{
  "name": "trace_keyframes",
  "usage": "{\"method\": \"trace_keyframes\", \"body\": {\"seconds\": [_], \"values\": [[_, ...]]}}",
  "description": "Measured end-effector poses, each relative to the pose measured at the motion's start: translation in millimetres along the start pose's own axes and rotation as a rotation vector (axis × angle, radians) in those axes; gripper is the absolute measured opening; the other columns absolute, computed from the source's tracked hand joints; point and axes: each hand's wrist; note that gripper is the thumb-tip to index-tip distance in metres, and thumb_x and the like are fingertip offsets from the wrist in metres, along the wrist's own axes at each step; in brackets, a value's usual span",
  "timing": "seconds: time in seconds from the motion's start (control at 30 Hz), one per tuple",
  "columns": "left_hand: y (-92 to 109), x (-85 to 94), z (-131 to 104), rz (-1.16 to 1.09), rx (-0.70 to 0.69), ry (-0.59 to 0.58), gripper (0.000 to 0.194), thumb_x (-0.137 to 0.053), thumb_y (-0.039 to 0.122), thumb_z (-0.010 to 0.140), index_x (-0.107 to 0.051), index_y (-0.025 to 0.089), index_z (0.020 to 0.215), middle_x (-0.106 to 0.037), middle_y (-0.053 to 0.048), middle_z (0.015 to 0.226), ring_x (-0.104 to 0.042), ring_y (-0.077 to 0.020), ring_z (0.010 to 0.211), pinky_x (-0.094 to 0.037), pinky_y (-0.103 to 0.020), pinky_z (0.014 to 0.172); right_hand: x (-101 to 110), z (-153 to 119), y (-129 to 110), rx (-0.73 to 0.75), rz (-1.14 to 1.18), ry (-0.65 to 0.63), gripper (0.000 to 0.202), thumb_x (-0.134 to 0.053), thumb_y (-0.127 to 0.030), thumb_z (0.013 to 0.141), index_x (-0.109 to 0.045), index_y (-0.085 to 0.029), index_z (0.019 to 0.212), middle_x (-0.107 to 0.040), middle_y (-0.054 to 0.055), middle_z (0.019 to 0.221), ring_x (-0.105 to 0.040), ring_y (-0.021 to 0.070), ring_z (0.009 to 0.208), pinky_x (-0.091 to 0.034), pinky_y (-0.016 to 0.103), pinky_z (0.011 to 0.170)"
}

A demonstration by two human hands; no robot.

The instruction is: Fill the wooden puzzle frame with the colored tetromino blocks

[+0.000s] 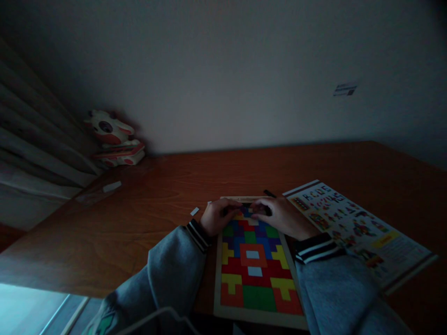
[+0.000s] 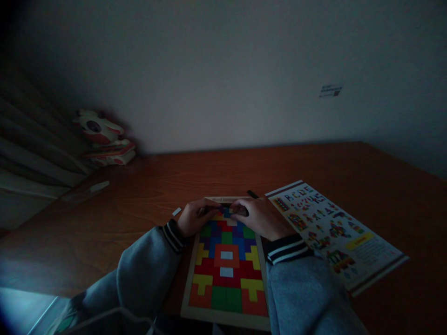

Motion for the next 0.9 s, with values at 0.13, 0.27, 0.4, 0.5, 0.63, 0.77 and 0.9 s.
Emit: {"method": "trace_keyframes", "body": {"seconds": [0.13, 0.27, 0.4, 0.5, 0.63, 0.77, 0.9], "values": [[-2.6, -1.0, -0.6, -0.006, 0.004, 0.005, 0.017, -0.066, 0.023, 0.090, -0.071, 0.018, 0.106, -0.075, -0.007, 0.101, -0.069, -0.0187, 0.093, -0.055, -0.031, 0.085, 1.8, 0.0, -4.7, 0.000, 0.018, -0.017, 0.021, -0.073, -0.020, 0.081, -0.072, -0.025, 0.101, -0.078, 0.000, 0.099, -0.074, 0.0178, 0.089, -0.058, 0.029, 0.079], [-1.9, -1.3, -0.2, 0.011, 0.009, 0.011, 0.017, -0.066, 0.023, 0.090, -0.072, 0.018, 0.105, -0.074, -0.007, 0.100, -0.069, -0.0184, 0.093, -0.055, -0.031, 0.085, 2.9, -0.2, -7.8, 0.006, -0.025, 0.000, 0.020, -0.076, -0.021, 0.079, -0.073, -0.025, 0.098, -0.078, 0.000, 0.099, -0.074, 0.0184, 0.090, -0.058, 0.030, 0.082], [-1.3, -0.2, 0.3, 0.036, 0.005, 0.006, 0.018, -0.066, 0.025, 0.091, -0.072, 0.018, 0.106, -0.075, -0.007, 0.100, -0.069, -0.0187, 0.092, -0.055, -0.031, 0.084, 3.0, -0.3, -8.9, 0.016, -0.056, 0.000, 0.019, -0.077, -0.022, 0.078, -0.074, -0.026, 0.097, -0.078, 0.000, 0.096, -0.074, 0.0181, 0.088, -0.057, 0.030, 0.081], [-1.0, 0.3, 0.7, 0.066, -0.025, -0.020, 0.018, -0.066, 0.025, 0.091, -0.072, 0.019, 0.107, -0.075, -0.007, 0.099, -0.070, -0.0177, 0.090, -0.055, -0.029, 0.082, 2.8, -0.1, -9.0, 0.029, -0.075, -0.009, 0.018, -0.074, -0.019, 0.080, -0.074, -0.026, 0.097, -0.078, 0.000, 0.096, -0.074, 0.0176, 0.088, -0.057, 0.030, 0.081], [3.8, -1.6, 0.9, 0.077, -0.123, -0.078, 0.019, -0.065, 0.025, 0.092, -0.072, 0.019, 0.108, -0.075, -0.007, 0.101, -0.070, -0.0174, 0.092, -0.057, -0.030, 0.084, 3.1, 0.4, -9.3, 0.067, -0.114, 0.006, 0.020, -0.073, -0.018, 0.081, -0.074, -0.026, 0.099, -0.078, 0.001, 0.102, -0.073, 0.0191, 0.095, -0.055, 0.032, 0.087], [10.1, -5.1, 0.0, 0.085, -0.174, -0.079, 0.018, -0.065, 0.026, 0.092, -0.073, 0.019, 0.107, -0.075, -0.008, 0.104, -0.070, -0.0181, 0.097, -0.057, -0.032, 0.088, 4.8, 0.9, -11.1, 0.082, -0.111, -0.020, 0.021, -0.074, -0.017, 0.080, -0.074, -0.025, 0.100, -0.078, 0.000, 0.101, -0.072, 0.0184, 0.096, -0.055, 0.030, 0.087], [11.3, -4.3, 0.2, 0.077, -0.133, -0.058, 0.019, -0.065, 0.027, 0.092, -0.073, 0.019, 0.107, -0.076, -0.008, 0.101, -0.071, -0.0178, 0.092, -0.059, -0.031, 0.084, 6.5, 1.1, -11.5, 0.112, -0.110, -0.026, 0.017, -0.070, -0.017, 0.083, -0.075, -0.025, 0.098, -0.079, -0.001, 0.098, -0.073, 0.0170, 0.092, -0.055, 0.029, 0.086]]}}
Point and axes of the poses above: each hand's wrist, its own z-axis towards the middle knuckle, its own x-axis out of the back of the hand, y = z × x
